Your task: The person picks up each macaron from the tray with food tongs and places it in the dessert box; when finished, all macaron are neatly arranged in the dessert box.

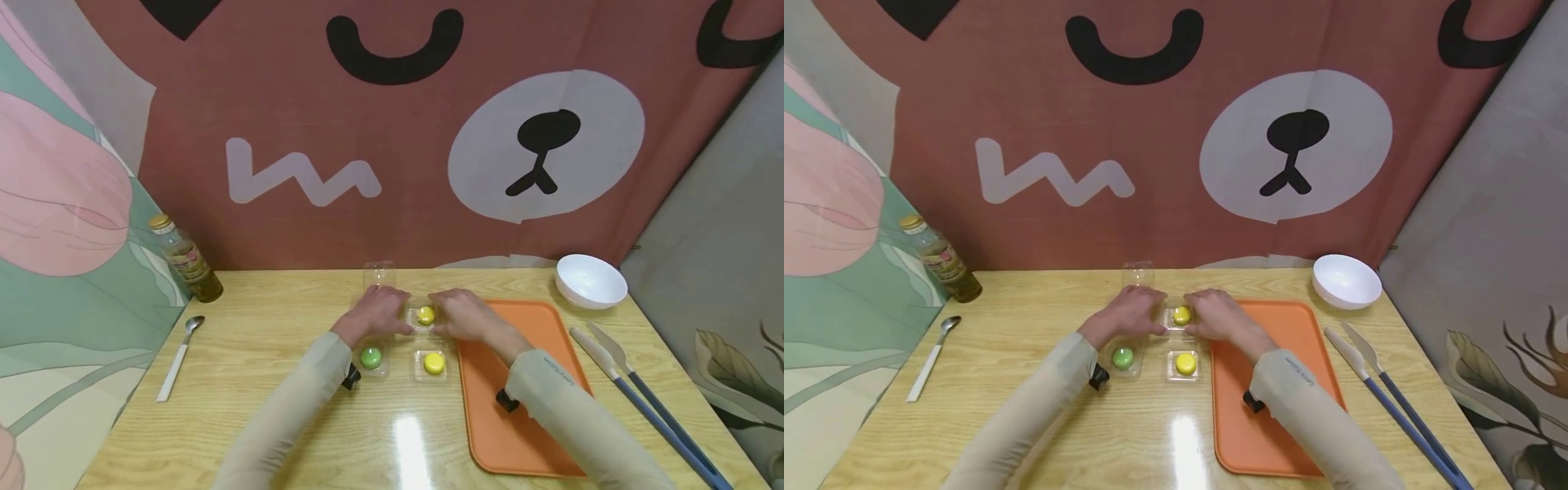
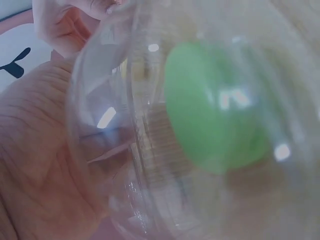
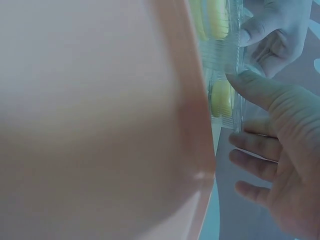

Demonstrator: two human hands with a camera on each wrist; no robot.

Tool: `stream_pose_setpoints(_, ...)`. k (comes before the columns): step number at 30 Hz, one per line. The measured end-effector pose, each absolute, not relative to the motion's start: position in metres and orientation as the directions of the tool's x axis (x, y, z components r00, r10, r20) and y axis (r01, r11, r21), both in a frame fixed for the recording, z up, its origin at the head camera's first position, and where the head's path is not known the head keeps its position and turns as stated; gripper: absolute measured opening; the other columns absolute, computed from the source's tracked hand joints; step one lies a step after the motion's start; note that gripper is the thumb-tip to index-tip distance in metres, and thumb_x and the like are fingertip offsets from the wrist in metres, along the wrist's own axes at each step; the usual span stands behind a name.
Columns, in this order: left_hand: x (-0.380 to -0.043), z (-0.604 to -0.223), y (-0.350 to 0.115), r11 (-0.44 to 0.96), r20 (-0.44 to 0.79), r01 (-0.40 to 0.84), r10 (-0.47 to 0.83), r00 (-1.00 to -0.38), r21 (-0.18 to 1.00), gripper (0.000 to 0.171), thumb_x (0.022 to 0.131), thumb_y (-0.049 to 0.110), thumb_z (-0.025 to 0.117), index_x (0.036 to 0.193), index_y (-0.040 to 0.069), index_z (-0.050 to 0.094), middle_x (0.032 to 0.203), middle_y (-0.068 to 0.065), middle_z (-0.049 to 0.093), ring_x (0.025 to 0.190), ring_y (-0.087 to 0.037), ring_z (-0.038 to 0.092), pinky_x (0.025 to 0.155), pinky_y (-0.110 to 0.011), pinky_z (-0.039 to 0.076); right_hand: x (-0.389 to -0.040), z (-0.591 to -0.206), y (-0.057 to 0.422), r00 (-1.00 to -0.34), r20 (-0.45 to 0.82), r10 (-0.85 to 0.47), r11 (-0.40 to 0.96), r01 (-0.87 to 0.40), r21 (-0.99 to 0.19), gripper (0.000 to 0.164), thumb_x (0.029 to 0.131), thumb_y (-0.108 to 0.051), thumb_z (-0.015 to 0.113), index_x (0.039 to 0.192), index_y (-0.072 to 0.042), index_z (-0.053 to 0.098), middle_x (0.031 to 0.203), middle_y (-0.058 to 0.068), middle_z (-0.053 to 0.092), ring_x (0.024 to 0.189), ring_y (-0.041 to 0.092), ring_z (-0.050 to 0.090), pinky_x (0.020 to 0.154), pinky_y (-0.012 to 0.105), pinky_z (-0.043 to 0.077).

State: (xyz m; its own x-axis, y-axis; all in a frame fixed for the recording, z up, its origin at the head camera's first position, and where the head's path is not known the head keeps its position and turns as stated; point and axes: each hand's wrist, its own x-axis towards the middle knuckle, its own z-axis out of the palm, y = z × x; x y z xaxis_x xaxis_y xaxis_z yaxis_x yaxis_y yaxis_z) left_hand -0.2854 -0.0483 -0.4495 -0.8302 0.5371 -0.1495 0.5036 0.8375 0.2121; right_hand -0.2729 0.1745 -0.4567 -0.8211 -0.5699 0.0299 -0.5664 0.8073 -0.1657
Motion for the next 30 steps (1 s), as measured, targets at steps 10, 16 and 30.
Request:
stream_pose_setpoints(10,-0.294,-0.449,-0.047,0.835,-0.158,0.523,0.547,-0.822,0.174,0.082,0.084,0.055,0.077,0.149,0.013,0.051,0.147,-0.006,0.058,0.137,-0.028,0.053,0.123,-0.048,0.032,-0.276,-0.450,0.170,-0.829,0.009,-0.560,0.817,-0.554,-0.162,0.076,0.080,-0.037,0.086,0.140,0.001,0.057,0.134,0.020,0.066,0.122,0.038,0.063,0.108,0.051,0.050)
stream_pose_setpoints(16,-0.295,-0.446,-0.046,0.844,-0.202,0.502,0.533,-0.821,0.188,0.083,0.085,0.053,0.077,0.152,0.013,0.048,0.147,-0.008,0.058,0.136,-0.029,0.054,0.119,-0.043,0.039,-0.279,-0.451,0.169,-0.840,-0.018,-0.542,0.830,-0.533,-0.166,0.076,0.081,-0.039,0.085,0.141,-0.001,0.057,0.134,0.019,0.066,0.123,0.038,0.063,0.108,0.051,0.050)
stream_pose_setpoints(30,-0.293,-0.441,-0.044,0.846,-0.241,0.516,0.533,-0.811,0.134,0.074,0.086,0.051,0.077,0.145,0.012,0.056,0.137,-0.007,0.065,0.130,-0.029,0.058,0.117,-0.042,0.041,-0.281,-0.454,0.166,-0.837,-0.045,-0.546,0.828,-0.531,-0.179,0.077,0.079,-0.046,0.085,0.138,-0.004,0.059,0.127,0.015,0.069,0.116,0.035,0.066,0.103,0.050,0.053)
